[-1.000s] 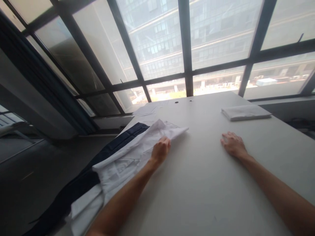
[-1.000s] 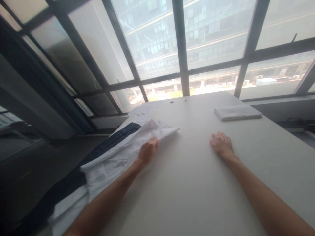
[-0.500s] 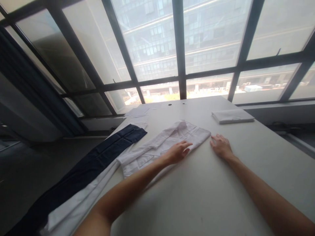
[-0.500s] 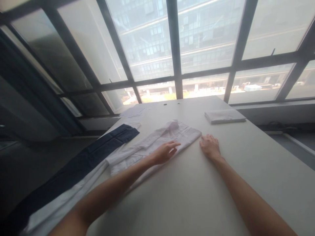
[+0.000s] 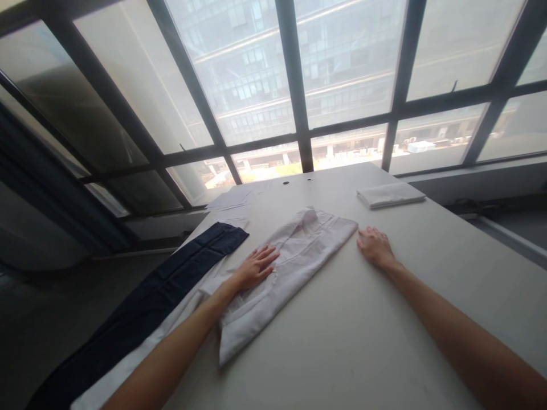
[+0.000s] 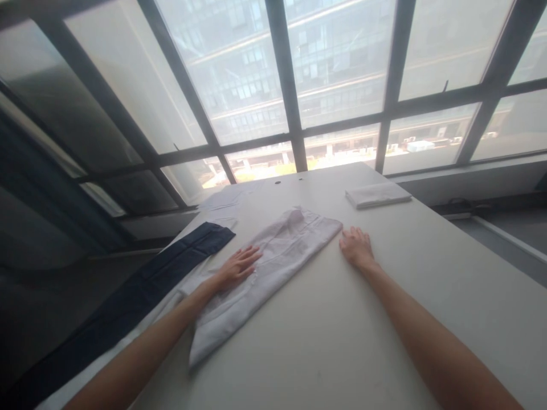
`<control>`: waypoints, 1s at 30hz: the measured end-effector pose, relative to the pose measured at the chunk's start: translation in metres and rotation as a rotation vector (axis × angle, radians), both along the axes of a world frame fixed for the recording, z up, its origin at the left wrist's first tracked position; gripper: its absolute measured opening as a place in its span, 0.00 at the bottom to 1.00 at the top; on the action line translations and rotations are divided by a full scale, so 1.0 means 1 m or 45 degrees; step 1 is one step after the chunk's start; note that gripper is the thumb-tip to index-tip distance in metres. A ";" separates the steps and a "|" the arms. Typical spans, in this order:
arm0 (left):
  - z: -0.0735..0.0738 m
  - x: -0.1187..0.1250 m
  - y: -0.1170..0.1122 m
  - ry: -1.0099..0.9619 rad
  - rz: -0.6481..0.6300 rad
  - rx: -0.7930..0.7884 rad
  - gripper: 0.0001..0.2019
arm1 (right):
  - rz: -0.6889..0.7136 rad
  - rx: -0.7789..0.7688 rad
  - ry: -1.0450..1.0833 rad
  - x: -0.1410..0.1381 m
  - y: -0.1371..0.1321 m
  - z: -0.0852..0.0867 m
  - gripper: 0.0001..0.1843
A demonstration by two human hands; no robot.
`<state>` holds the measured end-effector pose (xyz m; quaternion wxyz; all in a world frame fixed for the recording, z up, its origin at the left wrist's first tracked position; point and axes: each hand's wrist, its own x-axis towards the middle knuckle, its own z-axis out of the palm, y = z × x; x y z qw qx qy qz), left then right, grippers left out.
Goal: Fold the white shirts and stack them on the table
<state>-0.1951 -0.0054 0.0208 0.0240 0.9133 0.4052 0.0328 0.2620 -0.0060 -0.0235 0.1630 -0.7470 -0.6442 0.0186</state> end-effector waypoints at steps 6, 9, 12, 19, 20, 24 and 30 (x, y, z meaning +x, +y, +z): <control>-0.014 0.048 0.003 -0.021 0.258 0.074 0.26 | -0.006 0.047 0.058 0.002 0.001 -0.002 0.28; -0.022 0.085 -0.002 -0.075 0.436 0.129 0.26 | -0.002 0.191 0.178 0.007 0.004 -0.004 0.29; -0.026 0.128 -0.010 -0.116 0.573 0.155 0.27 | 0.086 0.387 0.308 0.011 0.006 -0.004 0.29; -0.024 0.175 -0.017 -0.150 0.576 0.120 0.28 | 0.408 0.569 0.350 -0.005 -0.008 0.008 0.25; -0.024 0.174 -0.017 -0.152 0.580 0.107 0.28 | 0.479 0.549 0.320 -0.011 -0.012 0.009 0.26; -0.022 0.170 -0.021 -0.153 0.599 0.067 0.29 | 0.679 0.274 0.149 -0.038 -0.027 0.010 0.31; 0.007 0.166 -0.021 -0.030 0.401 -0.273 0.32 | 0.771 -0.038 0.107 -0.040 -0.028 0.011 0.30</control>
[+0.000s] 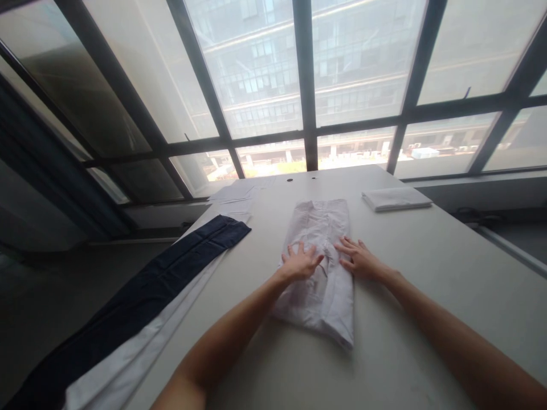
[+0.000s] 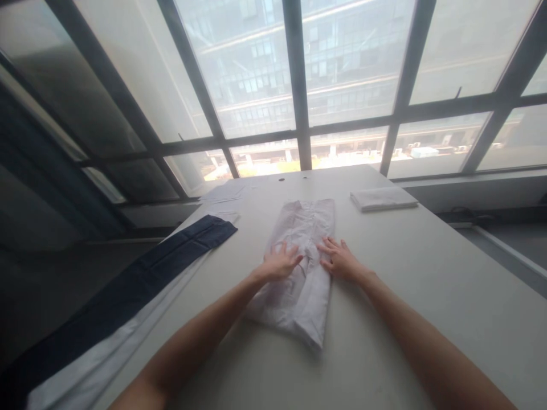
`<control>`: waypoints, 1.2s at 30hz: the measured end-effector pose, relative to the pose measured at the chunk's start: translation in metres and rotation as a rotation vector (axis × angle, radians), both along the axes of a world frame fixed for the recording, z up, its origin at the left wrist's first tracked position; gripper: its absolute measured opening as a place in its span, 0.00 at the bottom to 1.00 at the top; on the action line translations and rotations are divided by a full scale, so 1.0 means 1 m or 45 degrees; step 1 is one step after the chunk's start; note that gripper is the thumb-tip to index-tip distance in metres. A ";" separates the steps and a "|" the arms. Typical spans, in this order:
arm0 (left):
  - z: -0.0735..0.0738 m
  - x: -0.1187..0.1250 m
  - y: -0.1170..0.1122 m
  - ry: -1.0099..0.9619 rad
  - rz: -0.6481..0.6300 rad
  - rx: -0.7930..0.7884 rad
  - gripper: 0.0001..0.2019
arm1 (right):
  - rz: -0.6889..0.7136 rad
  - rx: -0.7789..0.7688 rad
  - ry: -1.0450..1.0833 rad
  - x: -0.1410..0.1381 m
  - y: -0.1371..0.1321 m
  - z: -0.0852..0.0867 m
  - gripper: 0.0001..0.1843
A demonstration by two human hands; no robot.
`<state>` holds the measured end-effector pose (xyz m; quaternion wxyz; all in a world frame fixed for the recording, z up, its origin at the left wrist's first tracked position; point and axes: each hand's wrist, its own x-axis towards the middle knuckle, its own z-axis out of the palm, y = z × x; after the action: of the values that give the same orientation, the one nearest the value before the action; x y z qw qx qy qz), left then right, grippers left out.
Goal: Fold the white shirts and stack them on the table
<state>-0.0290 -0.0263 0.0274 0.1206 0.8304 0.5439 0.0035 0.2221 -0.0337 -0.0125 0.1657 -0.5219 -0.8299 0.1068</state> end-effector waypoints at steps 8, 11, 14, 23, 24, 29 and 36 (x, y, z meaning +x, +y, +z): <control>0.020 -0.016 0.026 -0.207 0.039 0.275 0.24 | -0.196 0.217 0.197 0.019 0.005 0.012 0.17; -0.001 -0.012 0.030 -0.209 0.057 0.479 0.23 | -0.118 0.347 0.266 0.014 0.002 0.011 0.21; -0.023 -0.009 0.031 -0.100 -0.050 0.386 0.25 | 0.032 0.326 0.224 0.005 -0.001 0.008 0.26; -0.029 -0.011 0.034 -0.104 -0.085 0.382 0.23 | 0.006 0.142 0.115 -0.006 0.005 -0.002 0.27; -0.029 -0.011 0.034 -0.101 -0.082 0.383 0.23 | 0.003 0.146 0.170 -0.004 0.006 -0.002 0.28; -0.030 -0.011 0.034 -0.099 -0.073 0.382 0.23 | -0.148 0.207 0.706 0.013 0.015 0.000 0.33; -0.029 -0.010 0.034 -0.118 -0.071 0.360 0.24 | -0.968 0.207 1.104 0.052 0.025 -0.007 0.27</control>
<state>-0.0394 0.0079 -0.0013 0.0274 0.8529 0.5085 0.1150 0.2740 -0.0088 -0.0199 0.5566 -0.6775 -0.4461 0.1795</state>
